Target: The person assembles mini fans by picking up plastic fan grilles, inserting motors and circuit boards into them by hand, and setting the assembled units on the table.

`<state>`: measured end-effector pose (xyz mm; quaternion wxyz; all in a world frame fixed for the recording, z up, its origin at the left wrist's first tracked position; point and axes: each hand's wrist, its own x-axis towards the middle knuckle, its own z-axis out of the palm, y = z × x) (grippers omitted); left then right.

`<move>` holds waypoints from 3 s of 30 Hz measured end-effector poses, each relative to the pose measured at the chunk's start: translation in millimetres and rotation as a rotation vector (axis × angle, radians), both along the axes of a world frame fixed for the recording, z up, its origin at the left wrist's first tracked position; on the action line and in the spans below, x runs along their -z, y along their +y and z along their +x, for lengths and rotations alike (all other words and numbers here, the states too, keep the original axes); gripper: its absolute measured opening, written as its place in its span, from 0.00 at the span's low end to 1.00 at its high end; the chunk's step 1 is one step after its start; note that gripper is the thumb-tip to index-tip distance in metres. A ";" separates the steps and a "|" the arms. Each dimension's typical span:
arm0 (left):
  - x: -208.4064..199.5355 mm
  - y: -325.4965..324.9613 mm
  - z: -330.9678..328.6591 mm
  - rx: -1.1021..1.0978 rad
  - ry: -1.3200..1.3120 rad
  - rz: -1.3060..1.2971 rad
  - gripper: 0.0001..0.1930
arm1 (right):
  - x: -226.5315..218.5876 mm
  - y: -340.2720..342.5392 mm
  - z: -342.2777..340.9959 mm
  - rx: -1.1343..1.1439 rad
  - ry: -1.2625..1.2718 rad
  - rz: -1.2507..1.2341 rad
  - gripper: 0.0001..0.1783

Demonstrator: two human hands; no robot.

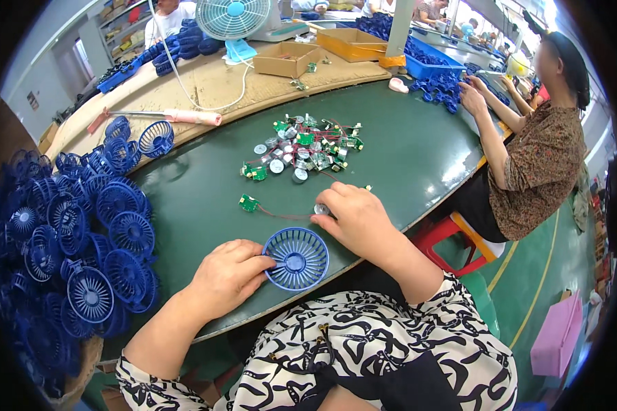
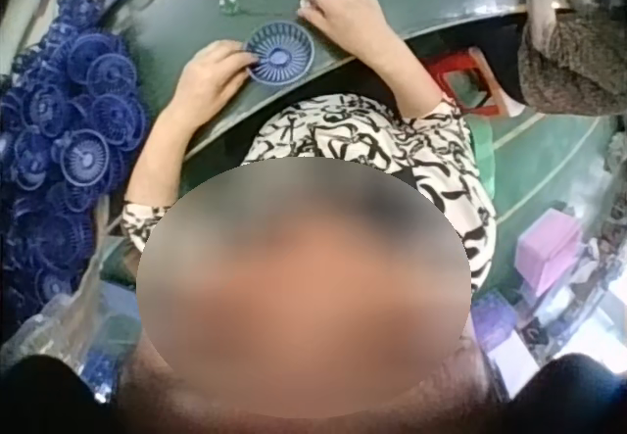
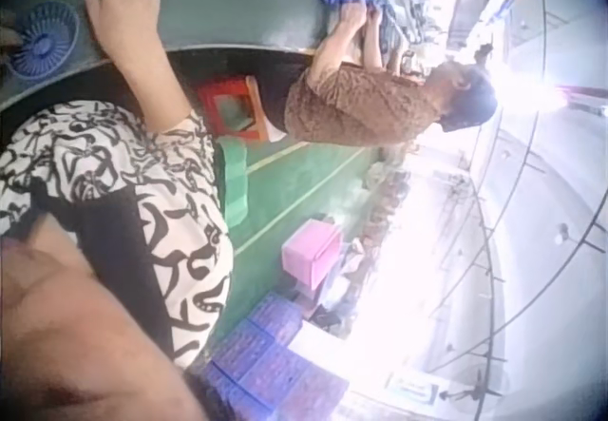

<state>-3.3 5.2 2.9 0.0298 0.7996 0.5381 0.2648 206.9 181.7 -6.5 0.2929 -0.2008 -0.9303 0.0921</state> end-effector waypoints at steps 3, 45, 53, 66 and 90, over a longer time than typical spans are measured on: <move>-0.8 -0.7 1.0 -0.005 0.004 0.016 0.15 | -16.5 -10.5 -0.6 -0.188 0.071 0.003 0.15; -5.6 -3.5 -5.0 -0.027 0.101 -0.098 0.17 | 14.0 -36.8 15.2 -0.475 -0.091 0.165 0.33; -64.2 -33.4 -44.8 -0.902 0.552 0.098 0.20 | 2.6 9.4 42.5 -0.129 0.301 0.121 0.27; -34.1 -12.2 -60.7 -0.745 0.559 0.226 0.06 | 13.1 39.9 61.4 0.260 0.198 0.283 0.24; -13.7 -17.1 2.7 -0.309 0.117 -0.175 0.33 | -15.7 16.3 2.0 -0.102 0.530 -0.937 0.11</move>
